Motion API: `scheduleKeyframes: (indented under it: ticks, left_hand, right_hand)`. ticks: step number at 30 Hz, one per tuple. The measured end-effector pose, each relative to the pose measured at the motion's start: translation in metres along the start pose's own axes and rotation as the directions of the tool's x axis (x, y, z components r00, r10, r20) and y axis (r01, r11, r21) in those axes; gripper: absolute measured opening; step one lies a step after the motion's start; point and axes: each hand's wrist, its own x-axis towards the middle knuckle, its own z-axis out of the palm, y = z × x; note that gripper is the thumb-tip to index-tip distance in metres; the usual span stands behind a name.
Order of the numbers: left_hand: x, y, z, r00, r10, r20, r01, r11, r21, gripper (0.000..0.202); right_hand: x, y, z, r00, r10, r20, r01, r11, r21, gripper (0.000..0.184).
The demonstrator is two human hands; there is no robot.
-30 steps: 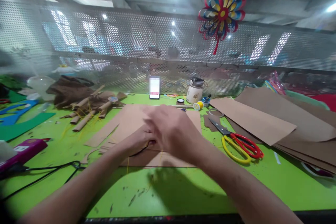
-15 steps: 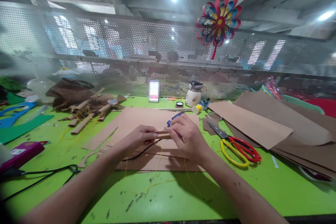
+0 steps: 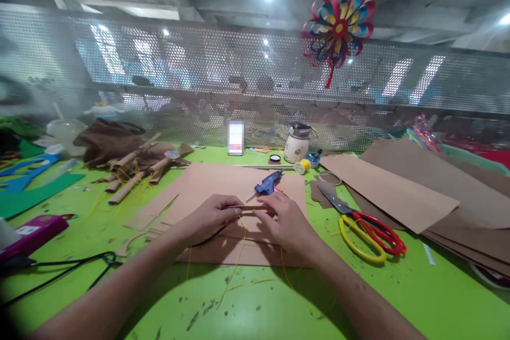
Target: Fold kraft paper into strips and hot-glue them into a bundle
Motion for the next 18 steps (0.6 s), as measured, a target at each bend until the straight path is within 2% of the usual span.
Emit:
scheduleKeyframes:
  ticks: [4,6,8,13,16,18]
  left_hand:
    - [-0.001,0.0,0.0,1.0,0.007,-0.015,-0.007,1.0,0.003,0.021]
    - [0.0,-0.003,0.001,1.0,0.006,-0.023,-0.006,1.0,0.001,0.021]
    - [0.002,-0.006,0.001,1.0,-0.001,-0.019,0.001,1.0,0.004,0.021]
    - [0.006,-0.012,0.001,1.0,-0.004,0.029,0.005,1.0,-0.019,0.021]
    - [0.007,-0.015,0.001,0.999,0.01,0.045,-0.009,1.0,-0.025,0.022]
    - [0.007,-0.016,0.0,0.999,0.007,0.036,-0.007,1.0,-0.021,0.022]
  right_hand:
    - [0.0,-0.004,-0.002,0.996,0.092,-0.008,-0.091,0.989,0.114,0.021]
    - [-0.001,-0.004,-0.002,0.994,0.108,-0.021,-0.106,0.988,0.11,0.021]
    - [-0.001,-0.006,-0.003,0.998,0.053,-0.044,-0.05,0.997,0.059,0.025]
    - [0.009,-0.019,-0.005,0.972,-0.229,-0.046,0.223,0.97,-0.098,0.048]
    - [0.013,-0.025,-0.005,0.943,-0.33,-0.048,0.326,0.942,-0.08,0.042]
    - [0.01,-0.024,-0.004,0.94,-0.322,-0.117,0.319,0.947,-0.045,0.033]
